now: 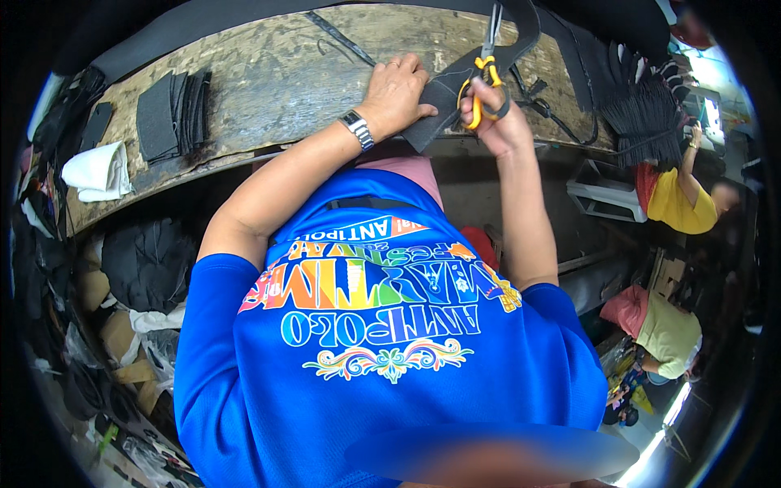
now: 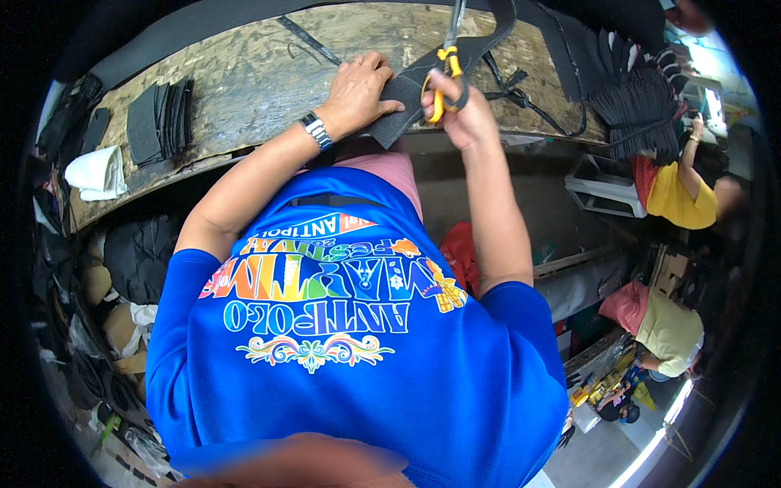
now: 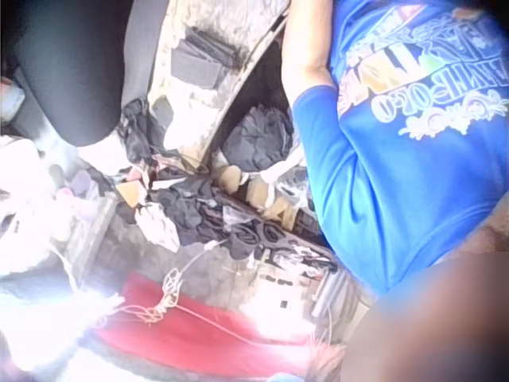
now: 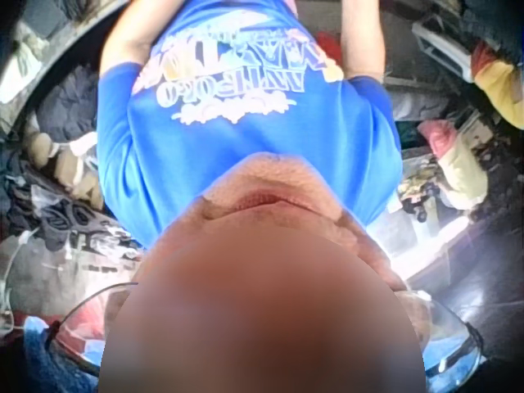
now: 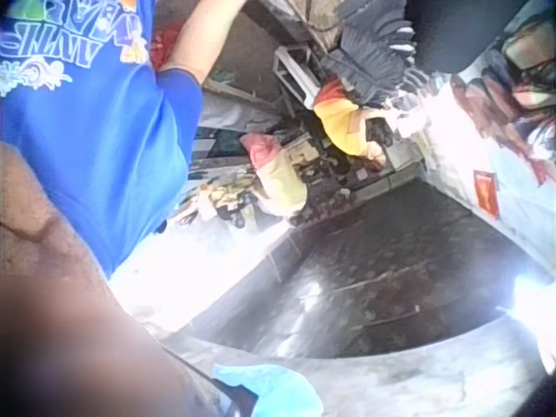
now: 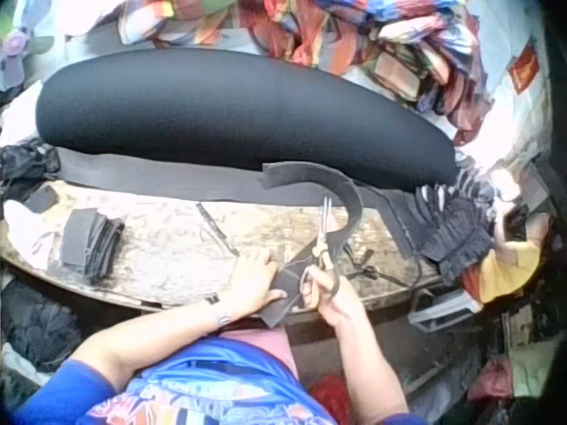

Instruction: The person uses shears to cut a black fabric sheet into rectangular pieces, stacking them on the table. Then the person cuts a white fabric sheet into similar pieces. The person handles the fabric and shears throughout, placing cut pieces in neat stacks.

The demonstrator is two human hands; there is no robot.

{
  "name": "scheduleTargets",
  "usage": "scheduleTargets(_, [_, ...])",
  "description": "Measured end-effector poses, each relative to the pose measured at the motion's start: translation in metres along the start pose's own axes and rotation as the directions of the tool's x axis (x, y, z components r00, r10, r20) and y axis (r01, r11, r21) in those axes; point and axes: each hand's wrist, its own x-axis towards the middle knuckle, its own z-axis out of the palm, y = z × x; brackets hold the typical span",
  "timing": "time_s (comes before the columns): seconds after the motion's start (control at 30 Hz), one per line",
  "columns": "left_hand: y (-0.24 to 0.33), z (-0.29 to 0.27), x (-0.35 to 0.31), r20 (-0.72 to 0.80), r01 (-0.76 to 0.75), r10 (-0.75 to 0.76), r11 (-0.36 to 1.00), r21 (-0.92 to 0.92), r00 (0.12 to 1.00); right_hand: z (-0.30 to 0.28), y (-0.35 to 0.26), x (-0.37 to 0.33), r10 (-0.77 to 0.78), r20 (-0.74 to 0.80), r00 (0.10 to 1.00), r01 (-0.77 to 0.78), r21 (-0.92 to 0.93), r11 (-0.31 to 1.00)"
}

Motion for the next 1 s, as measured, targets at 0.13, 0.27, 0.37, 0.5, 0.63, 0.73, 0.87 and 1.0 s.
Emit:
scheduleTargets(0.13, [-0.008, -0.002, 0.004, -0.084, -0.049, 0.042, 0.995, -0.089, 0.996, -0.060, -0.033, 0.030, 0.117, 0.007, 0.993, -0.108, 0.435, 0.894])
scheduleTargets(0.27, [-0.028, -0.020, 0.009, -0.230, -0.140, 0.069, 0.940, -0.311, 0.971, -0.082, -0.034, 0.040, 0.002, -0.120, 0.993, 0.060, 0.512, 0.857])
scheduleTargets(0.37, [-0.044, -0.036, 0.012, -0.101, -0.027, -0.009, 0.938, -0.346, 0.995, -0.068, -0.010, 0.035, 0.068, 0.083, 0.994, -0.099, 0.472, 0.876])
scheduleTargets(0.5, [-0.041, -0.034, 0.007, 0.021, 0.066, -0.063, 0.923, -0.378, 0.998, -0.038, 0.027, 0.028, 0.127, 0.117, 0.985, -0.162, 0.361, 0.919])
scheduleTargets(0.63, [-0.017, -0.006, 0.009, -0.066, 0.001, -0.017, 0.972, -0.235, 0.998, -0.024, 0.037, 0.024, 0.100, 0.111, 0.989, -0.131, 0.328, 0.936])
scheduleTargets(0.73, [-0.010, 0.005, 0.020, -0.080, -0.001, -0.014, 0.984, -0.179, 0.997, -0.015, 0.040, 0.023, 0.087, 0.062, 0.994, -0.102, 0.298, 0.949])
scheduleTargets(0.87, [-0.022, -0.008, 0.033, -0.082, 0.019, -0.061, 0.896, -0.445, 0.995, -0.012, 0.037, 0.005, 0.005, 0.111, 0.994, -0.030, 0.221, 0.975])
scheduleTargets(1.0, [-0.061, -0.047, 0.015, 0.168, 0.198, -0.113, 0.716, -0.669, 0.979, -0.021, 0.034, -0.040, 0.024, 0.287, 0.958, -0.013, -0.039, 0.999])
